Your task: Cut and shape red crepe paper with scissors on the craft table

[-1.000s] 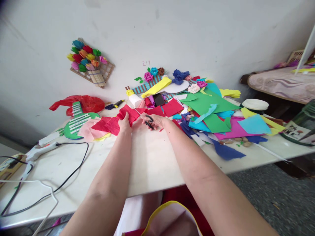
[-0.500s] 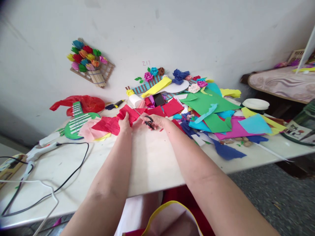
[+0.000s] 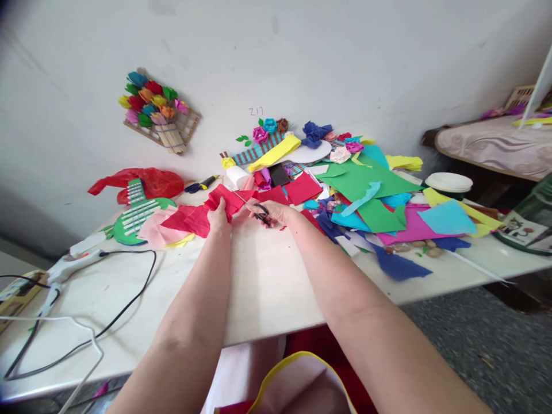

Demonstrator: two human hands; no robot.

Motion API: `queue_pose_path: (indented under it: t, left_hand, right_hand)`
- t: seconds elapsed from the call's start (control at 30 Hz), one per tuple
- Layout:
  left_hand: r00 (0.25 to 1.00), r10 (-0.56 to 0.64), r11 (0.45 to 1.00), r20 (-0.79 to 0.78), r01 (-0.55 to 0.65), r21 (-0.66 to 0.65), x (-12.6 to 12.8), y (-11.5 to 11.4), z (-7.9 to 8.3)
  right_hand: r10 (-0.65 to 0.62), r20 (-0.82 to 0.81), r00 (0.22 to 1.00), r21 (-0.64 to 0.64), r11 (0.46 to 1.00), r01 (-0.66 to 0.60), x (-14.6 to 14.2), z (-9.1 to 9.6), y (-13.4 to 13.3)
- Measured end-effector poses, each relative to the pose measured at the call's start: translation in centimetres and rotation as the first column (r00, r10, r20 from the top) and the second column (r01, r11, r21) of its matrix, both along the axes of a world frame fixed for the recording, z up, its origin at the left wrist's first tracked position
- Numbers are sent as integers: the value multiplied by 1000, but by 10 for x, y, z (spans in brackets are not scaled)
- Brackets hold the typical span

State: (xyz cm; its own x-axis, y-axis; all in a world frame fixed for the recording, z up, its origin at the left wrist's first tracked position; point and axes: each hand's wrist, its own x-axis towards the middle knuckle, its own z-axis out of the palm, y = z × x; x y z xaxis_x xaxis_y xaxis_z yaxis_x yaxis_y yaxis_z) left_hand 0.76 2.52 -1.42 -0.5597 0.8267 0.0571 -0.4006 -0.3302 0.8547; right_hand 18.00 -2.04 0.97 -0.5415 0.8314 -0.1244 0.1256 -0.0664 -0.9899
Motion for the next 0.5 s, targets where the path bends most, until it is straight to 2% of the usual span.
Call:
queue_pose_path:
  t: [0.37, 0.5]
  left_hand:
    - [1000, -11, 1000, 13, 11, -19, -1, -1, 0]
    - [999, 6, 1000, 46, -5, -10, 0, -4, 3]
  right_hand:
    - [18, -29, 999, 53, 998, -16, 2, -6, 4]
    - [-18, -14, 1000, 39, 999, 19, 1, -8, 7]
